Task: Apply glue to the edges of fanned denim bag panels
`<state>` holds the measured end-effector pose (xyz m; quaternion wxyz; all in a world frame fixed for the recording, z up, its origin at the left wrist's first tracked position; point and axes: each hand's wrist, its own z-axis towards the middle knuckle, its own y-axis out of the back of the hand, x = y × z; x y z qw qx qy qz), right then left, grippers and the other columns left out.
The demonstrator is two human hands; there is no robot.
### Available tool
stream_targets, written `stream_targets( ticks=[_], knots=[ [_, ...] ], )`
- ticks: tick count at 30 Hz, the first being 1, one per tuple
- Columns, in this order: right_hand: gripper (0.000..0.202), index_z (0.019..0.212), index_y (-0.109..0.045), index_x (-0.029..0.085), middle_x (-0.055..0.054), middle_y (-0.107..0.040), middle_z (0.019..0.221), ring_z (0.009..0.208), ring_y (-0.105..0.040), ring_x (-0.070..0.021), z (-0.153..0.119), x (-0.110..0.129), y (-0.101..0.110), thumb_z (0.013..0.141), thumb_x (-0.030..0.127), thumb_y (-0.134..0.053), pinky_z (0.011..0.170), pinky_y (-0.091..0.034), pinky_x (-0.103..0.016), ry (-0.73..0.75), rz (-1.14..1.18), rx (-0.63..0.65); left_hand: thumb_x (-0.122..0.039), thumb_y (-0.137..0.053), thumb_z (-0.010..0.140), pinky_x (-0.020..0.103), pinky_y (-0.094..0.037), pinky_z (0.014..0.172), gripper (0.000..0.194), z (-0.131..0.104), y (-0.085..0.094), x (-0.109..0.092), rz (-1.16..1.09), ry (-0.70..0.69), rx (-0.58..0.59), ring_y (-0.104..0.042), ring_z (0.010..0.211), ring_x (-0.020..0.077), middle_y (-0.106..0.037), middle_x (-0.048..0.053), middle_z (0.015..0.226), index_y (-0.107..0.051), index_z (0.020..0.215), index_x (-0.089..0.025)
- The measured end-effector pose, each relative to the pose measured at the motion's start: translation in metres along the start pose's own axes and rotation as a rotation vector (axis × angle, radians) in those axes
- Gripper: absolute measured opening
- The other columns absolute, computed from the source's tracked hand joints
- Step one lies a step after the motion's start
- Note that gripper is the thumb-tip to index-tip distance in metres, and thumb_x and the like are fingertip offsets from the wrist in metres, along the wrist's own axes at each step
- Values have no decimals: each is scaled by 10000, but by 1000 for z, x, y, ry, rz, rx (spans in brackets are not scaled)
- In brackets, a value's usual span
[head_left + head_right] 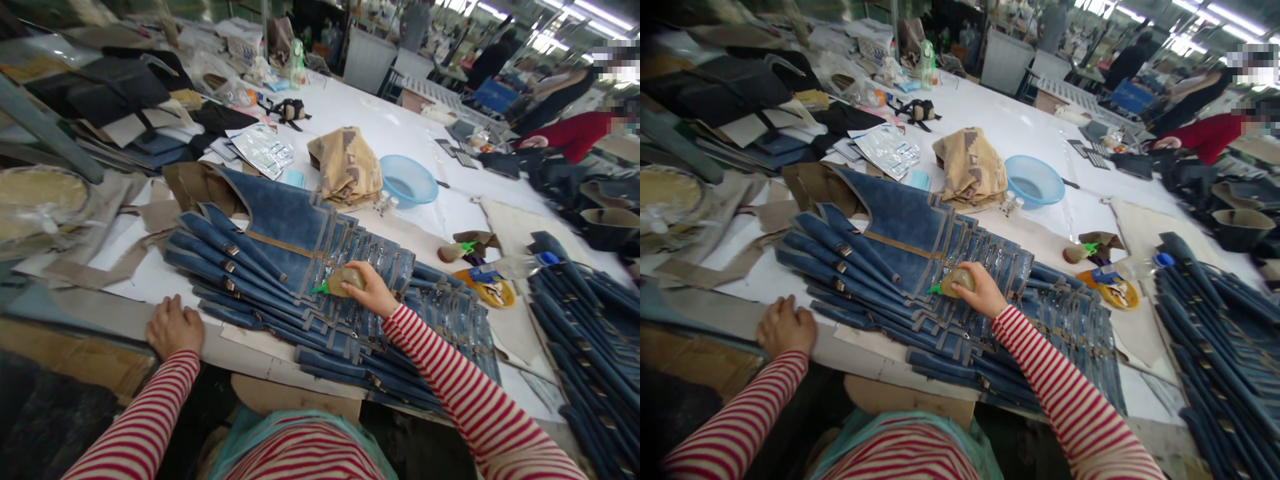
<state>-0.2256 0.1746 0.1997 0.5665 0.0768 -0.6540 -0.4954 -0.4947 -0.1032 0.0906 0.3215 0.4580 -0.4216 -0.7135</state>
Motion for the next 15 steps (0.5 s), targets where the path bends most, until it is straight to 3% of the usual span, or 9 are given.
stream_targets(
  ticks=[6,12,15],
  knots=[
    [356,1093,-472,213,-90,-519,1048,1014,-478,-239,16,-7,1,777,340,-577,908,-406,-422,67,-92,-149,-293,-343,861,464,-235,1034,446,0,0,-1,8,12,11,-347,1243,271,-428,157,1328,-461,1248,-105],
    [372,1109,-463,218,-87,-518,1050,1009,-483,-239,14,-9,2,778,338,-583,889,-426,-435,121,-93,-83,-278,-351,855,460,-235,1036,437,1,-3,2,9,23,3,-350,1245,263,-431,145,1333,-468,1244,-118],
    [369,1111,-462,221,-93,-510,1055,1020,-477,-248,16,-11,2,781,334,-581,898,-422,-454,122,-109,-131,-277,-357,853,460,-239,1034,437,1,-4,3,8,14,-2,-353,1242,265,-435,147,1329,-471,1242,-113]
  ],
)
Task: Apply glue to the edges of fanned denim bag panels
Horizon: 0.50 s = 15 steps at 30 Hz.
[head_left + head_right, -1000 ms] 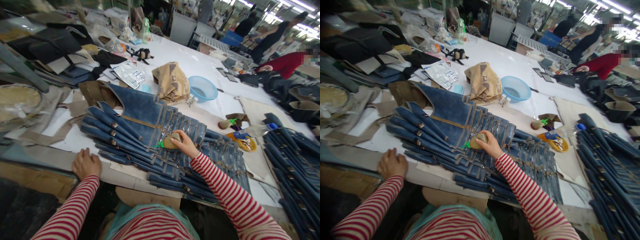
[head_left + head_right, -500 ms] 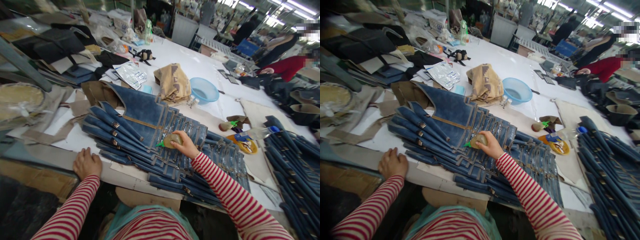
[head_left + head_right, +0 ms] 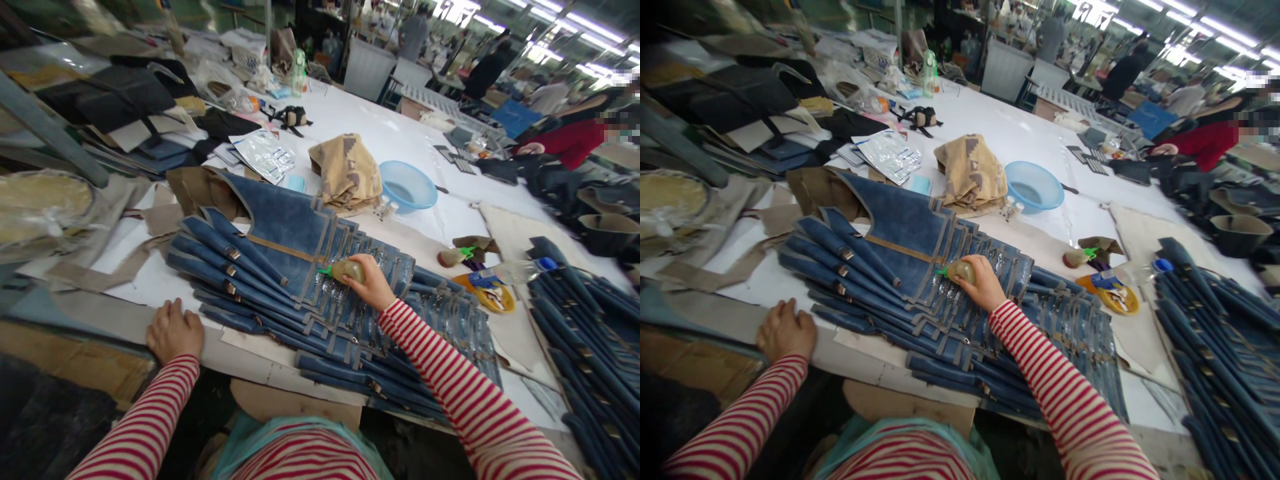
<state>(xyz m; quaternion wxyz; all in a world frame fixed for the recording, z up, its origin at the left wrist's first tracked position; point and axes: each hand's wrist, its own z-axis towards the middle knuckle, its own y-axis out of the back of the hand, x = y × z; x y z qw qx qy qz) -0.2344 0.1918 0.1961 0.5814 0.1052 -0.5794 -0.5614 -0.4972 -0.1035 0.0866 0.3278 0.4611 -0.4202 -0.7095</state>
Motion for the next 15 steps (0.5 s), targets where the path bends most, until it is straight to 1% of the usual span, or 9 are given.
stream_targets(
  ticks=[4,10,15],
  knots=[
    [366,1108,-463,216,-104,-492,1079,1050,-461,-254,7,-3,2,782,330,-582,933,-403,-459,13,-51,-68,-270,-357,852,464,-242,1031,436,0,1,1,0,-2,-3,-360,1236,272,-438,152,1325,-477,1237,-105],
    [372,1109,-470,220,-100,-501,1072,1041,-469,-259,12,-6,4,778,348,-582,915,-412,-464,15,-55,-43,-273,-355,855,461,-244,1031,433,0,1,1,8,-2,-11,-360,1237,270,-434,143,1331,-474,1238,-111],
    [361,1106,-469,207,-103,-501,1071,1046,-461,-249,22,-7,6,788,342,-574,924,-407,-445,23,-85,-107,-265,-343,856,469,-251,1027,435,1,2,-1,22,5,8,-361,1234,274,-435,147,1329,-474,1236,-101]
  ],
)
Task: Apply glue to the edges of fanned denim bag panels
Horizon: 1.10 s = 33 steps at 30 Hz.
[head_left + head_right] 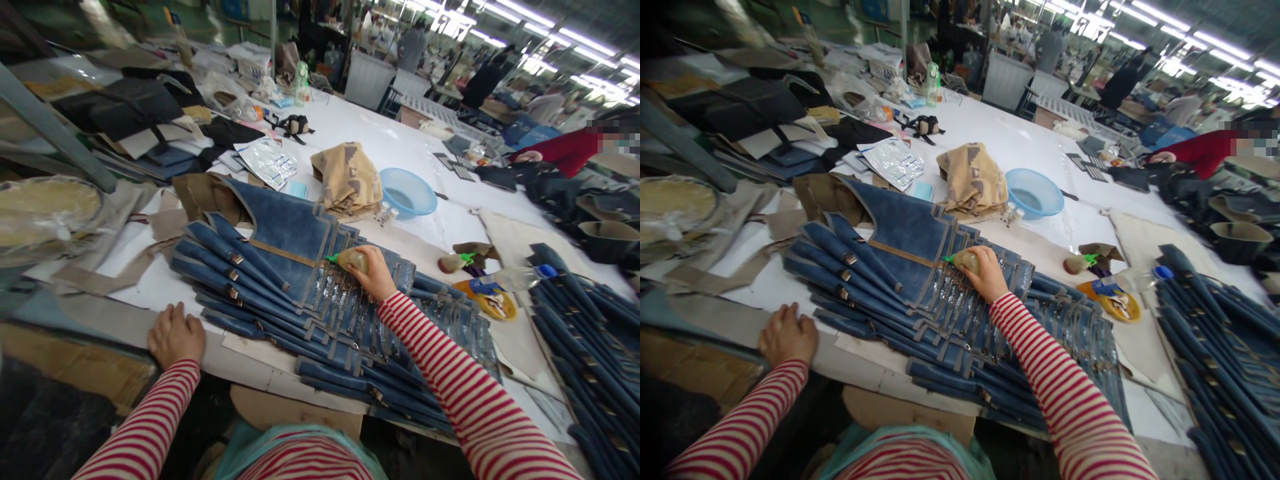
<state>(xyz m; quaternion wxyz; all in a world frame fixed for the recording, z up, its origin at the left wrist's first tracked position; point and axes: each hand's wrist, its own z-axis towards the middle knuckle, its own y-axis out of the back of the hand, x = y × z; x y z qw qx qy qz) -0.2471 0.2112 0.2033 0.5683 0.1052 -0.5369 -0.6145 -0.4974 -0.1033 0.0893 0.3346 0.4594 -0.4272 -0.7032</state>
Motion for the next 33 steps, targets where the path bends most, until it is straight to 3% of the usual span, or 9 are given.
stream_targets(
  ticks=[6,23,33],
  knots=[
    [367,1106,-473,214,-101,-507,1065,1036,-471,-254,3,-2,1,783,354,-577,906,-418,-451,36,7,44,-278,-338,857,463,-241,1033,444,1,-2,2,-2,-5,4,-352,1240,277,-428,152,1332,-468,1245,-106],
    [392,1112,-469,182,-112,-486,1058,1032,-464,-253,58,-14,10,777,352,-581,932,-392,-441,86,-101,-161,-293,-315,862,444,-218,1049,454,1,1,0,-23,4,-3,-343,1247,273,-428,151,1331,-464,1249,-106],
    [409,1116,-470,176,-108,-494,1046,1016,-462,-256,63,-13,13,763,353,-578,920,-384,-446,-45,-68,-196,-312,-314,872,444,-222,1045,460,1,1,3,-14,3,11,-346,1244,272,-427,150,1334,-455,1261,-111]
  ],
)
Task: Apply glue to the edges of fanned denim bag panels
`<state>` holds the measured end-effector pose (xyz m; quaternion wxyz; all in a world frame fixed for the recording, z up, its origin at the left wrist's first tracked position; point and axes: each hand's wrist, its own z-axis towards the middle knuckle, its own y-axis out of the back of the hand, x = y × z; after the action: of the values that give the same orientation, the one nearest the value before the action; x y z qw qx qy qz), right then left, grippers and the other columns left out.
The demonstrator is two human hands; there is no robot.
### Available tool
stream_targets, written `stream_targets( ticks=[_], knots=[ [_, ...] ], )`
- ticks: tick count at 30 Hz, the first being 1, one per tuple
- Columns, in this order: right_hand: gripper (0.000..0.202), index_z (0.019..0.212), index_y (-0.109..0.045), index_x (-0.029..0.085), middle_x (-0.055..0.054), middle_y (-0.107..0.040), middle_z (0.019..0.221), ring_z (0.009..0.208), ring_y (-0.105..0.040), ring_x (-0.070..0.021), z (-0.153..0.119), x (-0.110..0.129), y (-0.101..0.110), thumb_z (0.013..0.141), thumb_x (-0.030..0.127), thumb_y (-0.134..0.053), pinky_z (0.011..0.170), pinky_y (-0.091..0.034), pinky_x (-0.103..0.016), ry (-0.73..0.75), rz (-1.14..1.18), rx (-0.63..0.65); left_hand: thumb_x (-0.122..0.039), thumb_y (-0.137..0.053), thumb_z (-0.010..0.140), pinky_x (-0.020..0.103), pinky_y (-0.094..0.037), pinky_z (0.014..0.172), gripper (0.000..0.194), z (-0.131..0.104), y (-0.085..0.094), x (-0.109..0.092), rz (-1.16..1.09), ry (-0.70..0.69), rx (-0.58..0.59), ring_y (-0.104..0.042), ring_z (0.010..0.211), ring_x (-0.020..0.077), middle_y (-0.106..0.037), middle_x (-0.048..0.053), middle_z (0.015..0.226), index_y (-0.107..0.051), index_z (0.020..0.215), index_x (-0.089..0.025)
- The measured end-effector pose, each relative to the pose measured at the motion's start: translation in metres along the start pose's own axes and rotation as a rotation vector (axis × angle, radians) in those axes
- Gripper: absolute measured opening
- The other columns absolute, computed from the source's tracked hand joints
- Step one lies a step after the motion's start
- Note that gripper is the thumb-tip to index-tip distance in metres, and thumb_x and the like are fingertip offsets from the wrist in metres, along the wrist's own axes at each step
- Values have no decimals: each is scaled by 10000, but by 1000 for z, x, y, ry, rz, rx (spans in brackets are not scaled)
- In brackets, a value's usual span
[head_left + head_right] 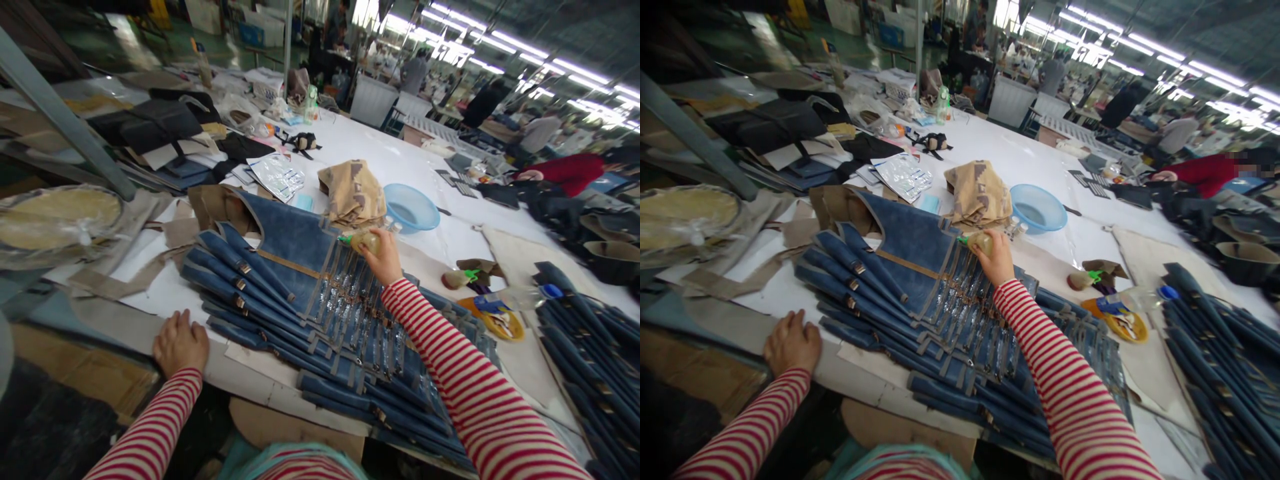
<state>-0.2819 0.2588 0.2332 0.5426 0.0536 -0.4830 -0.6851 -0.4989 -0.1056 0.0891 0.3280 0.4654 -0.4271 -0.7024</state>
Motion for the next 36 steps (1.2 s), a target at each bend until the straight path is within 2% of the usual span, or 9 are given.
stream_targets(
  ticks=[2,7,9,12,16,23,27,33,36],
  knots=[
    [410,1113,-470,175,-105,-505,1035,1000,-474,-254,-10,1,-1,762,359,-576,905,-395,-444,-40,19,22,-306,-322,871,435,-216,1048,458,0,-1,1,-1,1,-2,-338,1250,264,-422,144,1340,-448,1269,-117],
    [406,1076,-493,192,-94,-542,1014,951,-515,-255,-38,0,-3,749,416,-579,866,-422,-452,-117,87,181,-300,-307,873,447,-230,1038,455,0,0,1,19,-2,13,-345,1244,271,-426,150,1334,-457,1257,-108],
    [420,1076,-492,192,-89,-552,1014,939,-526,-249,-40,0,-2,745,437,-575,856,-429,-446,-162,127,184,-298,-306,872,447,-240,1033,454,0,0,0,22,-10,7,-352,1239,271,-430,151,1330,-460,1253,-107],
    [429,1087,-484,176,-94,-549,1034,964,-518,-243,-27,1,0,753,431,-567,871,-419,-431,-188,150,77,-306,-302,874,445,-238,1035,455,0,0,-1,22,-8,4,-352,1241,269,-431,150,1330,-458,1254,-110],
    [419,1081,-486,167,-110,-534,1054,1011,-492,-252,0,1,0,753,414,-567,908,-389,-435,-113,106,-46,-309,-304,874,452,-225,1042,457,1,-2,1,14,4,2,-343,1248,266,-425,147,1337,-451,1261,-117],
    [408,1076,-490,169,-109,-542,1027,1001,-484,-263,21,-2,-8,749,399,-571,909,-383,-444,-28,41,-58,-304,-306,871,446,-220,1048,456,0,-1,1,-2,4,-2,-347,1248,266,-430,149,1332,-460,1255,-111],
    [407,1067,-498,173,-107,-544,1025,998,-486,-268,16,-1,-10,747,415,-571,901,-386,-452,-34,26,-17,-301,-313,870,443,-213,1053,453,0,1,0,-12,18,2,-345,1250,262,-428,146,1335,-462,1254,-114],
    [417,1060,-507,175,-95,-563,999,930,-528,-250,-19,8,-14,743,438,-575,839,-433,-432,-150,89,179,-297,-318,868,451,-215,1051,453,0,-2,2,-15,4,-5,-341,1250,267,-431,151,1330,-460,1256,-113],
    [406,1047,-516,185,-84,-574,978,908,-539,-245,-26,11,-14,740,444,-576,828,-440,-433,-175,132,211,-305,-313,872,458,-216,1048,455,0,-4,4,-11,-6,-8,-341,1250,268,-426,149,1334,-453,1263,-119]
  ],
)
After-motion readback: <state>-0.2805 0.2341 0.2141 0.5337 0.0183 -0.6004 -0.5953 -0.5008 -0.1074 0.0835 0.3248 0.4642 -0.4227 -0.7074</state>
